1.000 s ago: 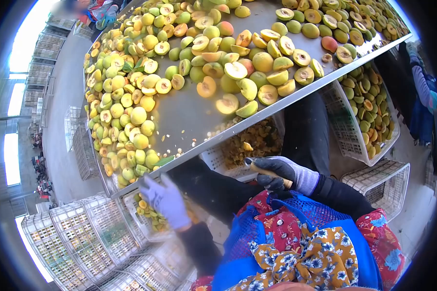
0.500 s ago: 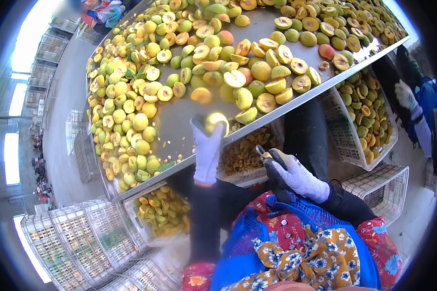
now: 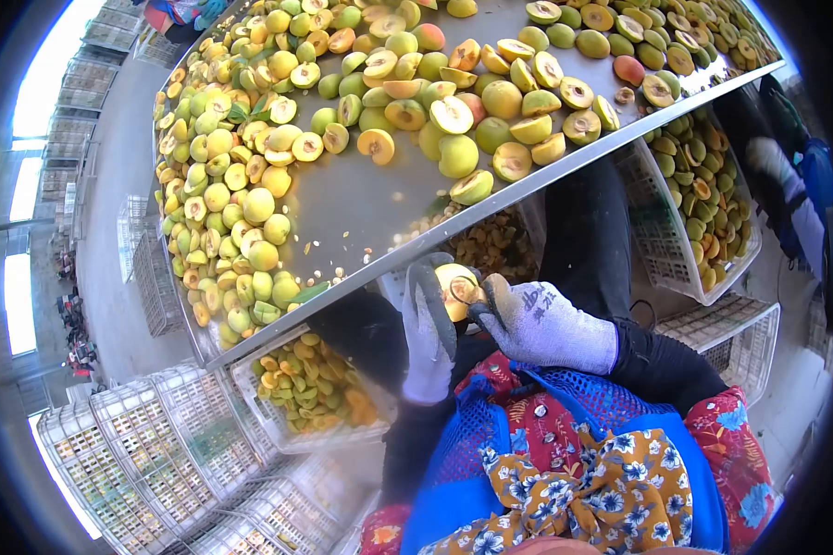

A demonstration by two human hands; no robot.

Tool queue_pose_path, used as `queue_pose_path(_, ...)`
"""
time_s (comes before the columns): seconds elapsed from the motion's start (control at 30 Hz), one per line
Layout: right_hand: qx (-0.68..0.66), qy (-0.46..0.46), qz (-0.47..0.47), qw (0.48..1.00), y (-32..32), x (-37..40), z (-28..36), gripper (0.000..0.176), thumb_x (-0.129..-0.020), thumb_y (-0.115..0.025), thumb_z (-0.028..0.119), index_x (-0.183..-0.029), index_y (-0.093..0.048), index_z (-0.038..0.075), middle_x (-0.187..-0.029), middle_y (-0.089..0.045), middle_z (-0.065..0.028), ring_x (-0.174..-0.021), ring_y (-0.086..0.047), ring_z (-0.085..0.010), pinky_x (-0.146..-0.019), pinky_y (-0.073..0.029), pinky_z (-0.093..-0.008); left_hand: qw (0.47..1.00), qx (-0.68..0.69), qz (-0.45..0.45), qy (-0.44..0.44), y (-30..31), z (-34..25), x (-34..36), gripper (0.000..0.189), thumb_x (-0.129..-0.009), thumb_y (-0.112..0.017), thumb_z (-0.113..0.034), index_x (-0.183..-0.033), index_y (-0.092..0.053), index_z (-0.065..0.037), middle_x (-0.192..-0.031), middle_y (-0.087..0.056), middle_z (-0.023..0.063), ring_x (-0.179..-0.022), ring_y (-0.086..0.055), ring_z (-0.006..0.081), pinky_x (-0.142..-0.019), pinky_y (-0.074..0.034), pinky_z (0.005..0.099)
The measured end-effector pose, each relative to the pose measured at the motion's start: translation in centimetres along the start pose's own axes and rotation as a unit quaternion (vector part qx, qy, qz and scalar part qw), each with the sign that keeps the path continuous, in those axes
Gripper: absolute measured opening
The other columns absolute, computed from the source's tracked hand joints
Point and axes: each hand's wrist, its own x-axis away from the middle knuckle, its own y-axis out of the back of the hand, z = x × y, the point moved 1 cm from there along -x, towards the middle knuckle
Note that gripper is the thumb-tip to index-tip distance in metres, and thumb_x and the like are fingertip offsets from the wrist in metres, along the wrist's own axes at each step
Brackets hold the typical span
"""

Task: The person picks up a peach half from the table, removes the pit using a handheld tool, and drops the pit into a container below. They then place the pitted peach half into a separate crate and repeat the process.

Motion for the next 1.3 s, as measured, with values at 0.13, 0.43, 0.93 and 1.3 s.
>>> queue_pose_path(0.13, 0.119, 0.232, -0.057, 0.964, -1.2, -0.1, -1.1, 0.032, -0.100, -0.046, 0.029, -0.099, -0.053, -0.003, -0.065, -0.059, -0.0178, -0.053, -0.060, -0.0312, -0.049, -0.048, -0.0420, 0.995, -0.085, 0.003, -0.052, 0.0, 0.7, 0.7, 0.039, -0.107, -0.035, -0.029, -0.113, -0.057, 0.003, -0.097, -0.063, 0.0111, -0.085, -0.063, 0.0176, -0.080, -0.051, 0.0300)
queue_pose_path(0.43, -0.517, -0.264, 0.227, 0.782, 1.2, 0.5, -1.0, 0.041, -0.100, -0.049, 0.047, -0.093, -0.054, 0.007, -0.061, -0.047, 0.0011, -0.043, -0.042, -0.0061, -0.036, -0.033, -0.0211, 0.974, -0.216, 0.062, -0.036, 0.1, 0.9, 0.5, 0.032, -0.104, -0.037, -0.021, -0.108, -0.059, 0.002, -0.092, -0.063, 0.0121, -0.087, -0.063, 0.0205, -0.080, -0.050, 0.0317)
queue_pose_path(0.93, -0.866, -0.288, 0.389, 0.126, -2.7, 2.6, -5.4, 0.043, -0.100, -0.051, 0.043, -0.098, -0.053, 0.000, -0.057, -0.041, -0.0021, -0.038, -0.033, -0.0039, -0.030, -0.030, -0.0150, 0.961, -0.081, 0.262, -0.036, -0.4, 1.1, 0.3, 0.047, -0.103, -0.041, -0.041, -0.109, -0.060, 0.003, -0.095, -0.066, 0.0108, -0.087, -0.063, 0.0166, -0.081, -0.051, 0.0299)
queue_pose_path(1.3, -0.835, -0.206, 0.229, 0.456, -0.6, 2.1, -3.4, 0.043, -0.099, -0.050, 0.046, -0.097, -0.055, 0.003, -0.056, -0.047, -0.0024, -0.037, -0.040, -0.0073, -0.033, -0.032, -0.0182, 0.968, -0.068, -0.239, -0.032, 5.1, 1.4, 1.0, 0.042, -0.104, -0.040, -0.039, -0.114, -0.057, -0.002, -0.092, -0.067, 0.0137, -0.083, -0.065, 0.0244, -0.073, -0.054, 0.0328)
